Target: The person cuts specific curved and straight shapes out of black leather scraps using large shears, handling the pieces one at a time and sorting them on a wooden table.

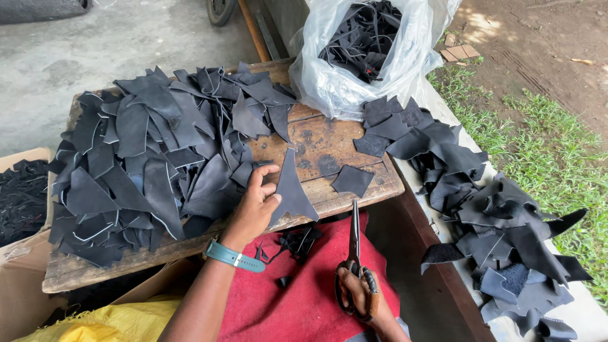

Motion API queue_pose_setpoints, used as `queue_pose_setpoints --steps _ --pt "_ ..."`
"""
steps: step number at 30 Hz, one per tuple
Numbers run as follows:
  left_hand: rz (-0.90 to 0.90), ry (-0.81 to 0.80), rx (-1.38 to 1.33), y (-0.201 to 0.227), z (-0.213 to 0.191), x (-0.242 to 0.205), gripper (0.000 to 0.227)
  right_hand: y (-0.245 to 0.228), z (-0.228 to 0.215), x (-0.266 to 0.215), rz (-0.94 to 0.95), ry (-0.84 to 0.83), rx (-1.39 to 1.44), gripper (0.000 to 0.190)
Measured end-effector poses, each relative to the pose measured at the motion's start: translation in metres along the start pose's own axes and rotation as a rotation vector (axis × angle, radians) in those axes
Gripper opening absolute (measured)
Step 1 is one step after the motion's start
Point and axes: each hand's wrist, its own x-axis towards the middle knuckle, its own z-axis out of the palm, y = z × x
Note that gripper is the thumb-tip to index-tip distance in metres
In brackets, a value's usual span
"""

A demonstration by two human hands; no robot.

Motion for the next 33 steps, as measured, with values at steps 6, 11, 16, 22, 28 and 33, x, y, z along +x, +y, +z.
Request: queue_pose_setpoints --steps 6,11,16,22,28,33 --pt "-0.066 0.303 -0.394 -0.010 0.011 -0.001 0.043 0.006 0.003 -0.001 0.036 0.044 -0.173 0.044" --pt "-0.102 0.477 -0.838 -0.013 0.039 -0.006 0.031 0.024 0.026 -0.013 0.041 -0.076 -0.043 0.033" --pt "-0.142 0.478 -0.858 -0.011 0.078 -0.017 0.024 0.013 0.045 -0.016 -0.072 -0.158 0.125 0.022" --pt "-0.220 0.409 -0.729 -0.014 0.101 -0.029 0.024 -0.004 0.036 0.001 -0.029 -0.044 -0.012 0.032" --pt "-0.297 0.463 -0.865 -0.019 0.095 -0.027 0.033 0.021 0.043 0.004 0.029 0.074 -0.013 0.036" --pt "-0.330 0.383 -0.859 -0.013 0.097 -0.040 0.030 0.012 0.025 0.013 -0.258 -0.043 0.113 0.021"
